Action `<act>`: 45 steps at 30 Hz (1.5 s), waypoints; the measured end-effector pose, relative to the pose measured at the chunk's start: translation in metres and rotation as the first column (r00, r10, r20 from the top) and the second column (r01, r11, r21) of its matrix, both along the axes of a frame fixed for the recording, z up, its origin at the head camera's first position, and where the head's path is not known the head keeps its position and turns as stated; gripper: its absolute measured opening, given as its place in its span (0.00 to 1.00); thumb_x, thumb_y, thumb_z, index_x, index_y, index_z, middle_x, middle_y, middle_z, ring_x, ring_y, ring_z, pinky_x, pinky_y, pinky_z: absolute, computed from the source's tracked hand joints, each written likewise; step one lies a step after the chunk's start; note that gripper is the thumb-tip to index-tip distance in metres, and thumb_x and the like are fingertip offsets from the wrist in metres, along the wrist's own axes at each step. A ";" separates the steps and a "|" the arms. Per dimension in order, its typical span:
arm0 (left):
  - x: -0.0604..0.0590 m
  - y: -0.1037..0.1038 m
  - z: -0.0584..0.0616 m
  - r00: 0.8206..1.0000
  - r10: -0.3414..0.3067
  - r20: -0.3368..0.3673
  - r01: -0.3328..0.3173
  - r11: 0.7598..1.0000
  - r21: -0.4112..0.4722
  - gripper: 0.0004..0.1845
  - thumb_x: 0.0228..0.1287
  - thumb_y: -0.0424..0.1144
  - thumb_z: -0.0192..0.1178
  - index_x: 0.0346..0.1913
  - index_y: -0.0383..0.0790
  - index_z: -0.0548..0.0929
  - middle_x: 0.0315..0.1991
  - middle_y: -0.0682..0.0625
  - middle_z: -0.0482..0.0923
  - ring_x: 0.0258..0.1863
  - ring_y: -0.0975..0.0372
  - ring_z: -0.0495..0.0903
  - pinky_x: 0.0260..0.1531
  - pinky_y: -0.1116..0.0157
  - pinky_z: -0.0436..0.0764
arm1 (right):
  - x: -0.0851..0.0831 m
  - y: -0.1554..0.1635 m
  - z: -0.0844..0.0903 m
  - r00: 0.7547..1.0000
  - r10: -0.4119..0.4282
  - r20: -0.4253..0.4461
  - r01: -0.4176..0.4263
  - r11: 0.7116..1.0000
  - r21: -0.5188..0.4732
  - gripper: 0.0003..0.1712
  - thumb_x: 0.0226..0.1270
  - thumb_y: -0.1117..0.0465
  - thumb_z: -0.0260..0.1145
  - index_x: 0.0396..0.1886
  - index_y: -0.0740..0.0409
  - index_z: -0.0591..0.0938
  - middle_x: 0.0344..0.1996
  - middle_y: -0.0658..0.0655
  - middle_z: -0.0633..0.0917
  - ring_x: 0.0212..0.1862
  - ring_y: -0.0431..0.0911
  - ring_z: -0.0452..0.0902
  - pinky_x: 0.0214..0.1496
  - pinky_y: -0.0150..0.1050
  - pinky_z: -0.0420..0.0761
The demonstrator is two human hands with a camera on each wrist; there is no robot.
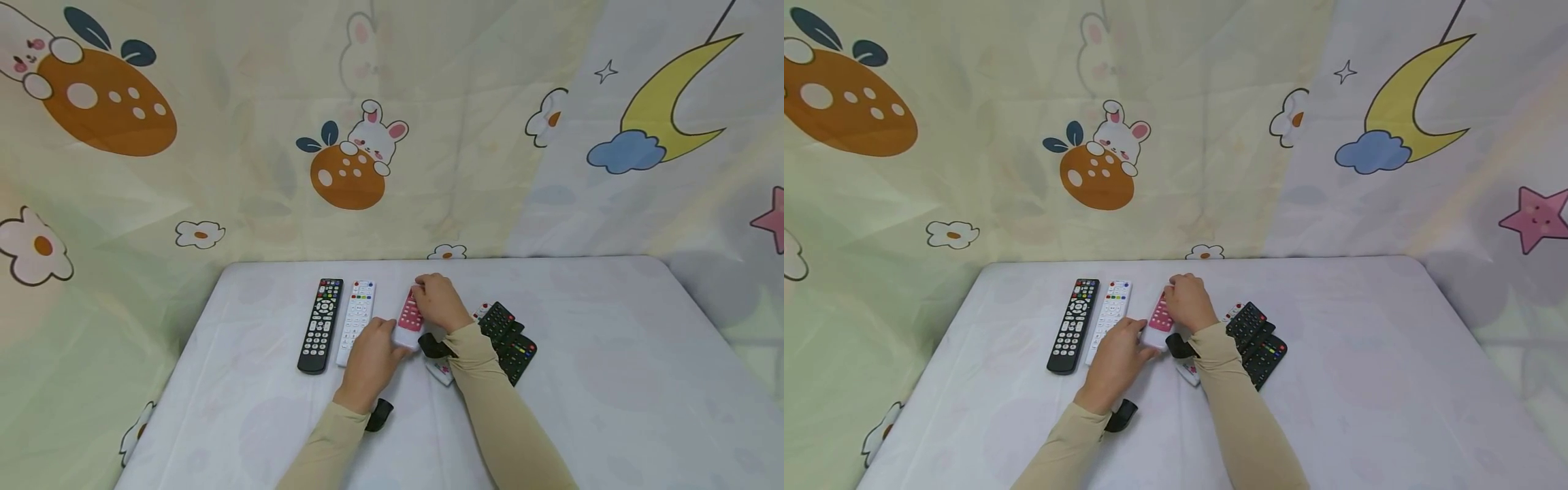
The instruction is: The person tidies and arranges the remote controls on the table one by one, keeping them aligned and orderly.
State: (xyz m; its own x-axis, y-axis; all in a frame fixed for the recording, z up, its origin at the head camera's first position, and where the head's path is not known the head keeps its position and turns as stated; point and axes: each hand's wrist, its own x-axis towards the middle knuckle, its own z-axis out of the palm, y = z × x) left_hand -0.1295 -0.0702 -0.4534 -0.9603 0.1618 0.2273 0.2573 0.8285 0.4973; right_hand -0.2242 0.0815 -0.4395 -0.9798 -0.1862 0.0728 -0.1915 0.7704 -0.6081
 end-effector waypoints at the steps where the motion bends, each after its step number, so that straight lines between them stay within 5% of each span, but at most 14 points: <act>1: 0.001 -0.001 0.000 1.000 0.004 -0.002 -0.004 1.000 0.002 0.30 0.50 0.41 0.79 0.53 0.28 0.83 0.44 0.42 0.81 0.43 0.52 0.82 0.47 0.56 0.81 | 0.000 -0.002 0.000 1.000 0.001 0.003 -0.001 1.000 0.001 0.21 0.76 0.61 0.56 0.58 0.73 0.80 0.54 0.71 0.82 0.59 0.63 0.76 0.64 0.54 0.73; 22: 0.007 -0.007 -0.006 0.995 0.098 -0.034 -0.098 0.995 0.007 0.29 0.47 0.40 0.80 0.50 0.26 0.84 0.41 0.39 0.81 0.37 0.51 0.82 0.39 0.53 0.81 | -0.006 -0.028 -0.003 0.996 0.081 0.022 -0.081 0.997 -0.001 0.19 0.76 0.63 0.55 0.57 0.71 0.81 0.54 0.68 0.82 0.61 0.59 0.76 0.66 0.50 0.71; 45: 0.008 0.001 -0.007 0.982 0.139 -0.131 -0.161 0.972 -0.172 0.24 0.41 0.43 0.83 0.35 0.28 0.86 0.27 0.42 0.79 0.26 0.51 0.83 0.23 0.56 0.80 | -0.011 -0.042 -0.011 0.988 0.123 0.094 -0.127 0.991 0.042 0.21 0.77 0.62 0.55 0.60 0.71 0.79 0.57 0.68 0.81 0.63 0.58 0.75 0.68 0.49 0.70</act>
State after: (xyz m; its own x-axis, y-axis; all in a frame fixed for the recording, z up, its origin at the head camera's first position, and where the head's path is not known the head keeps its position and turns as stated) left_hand -0.1210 -0.0691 -0.4601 -0.9451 0.0669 0.3200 0.1709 0.9355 0.3091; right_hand -0.2351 0.0398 -0.4505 -0.9508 -0.3085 -0.0279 -0.2332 0.7725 -0.5907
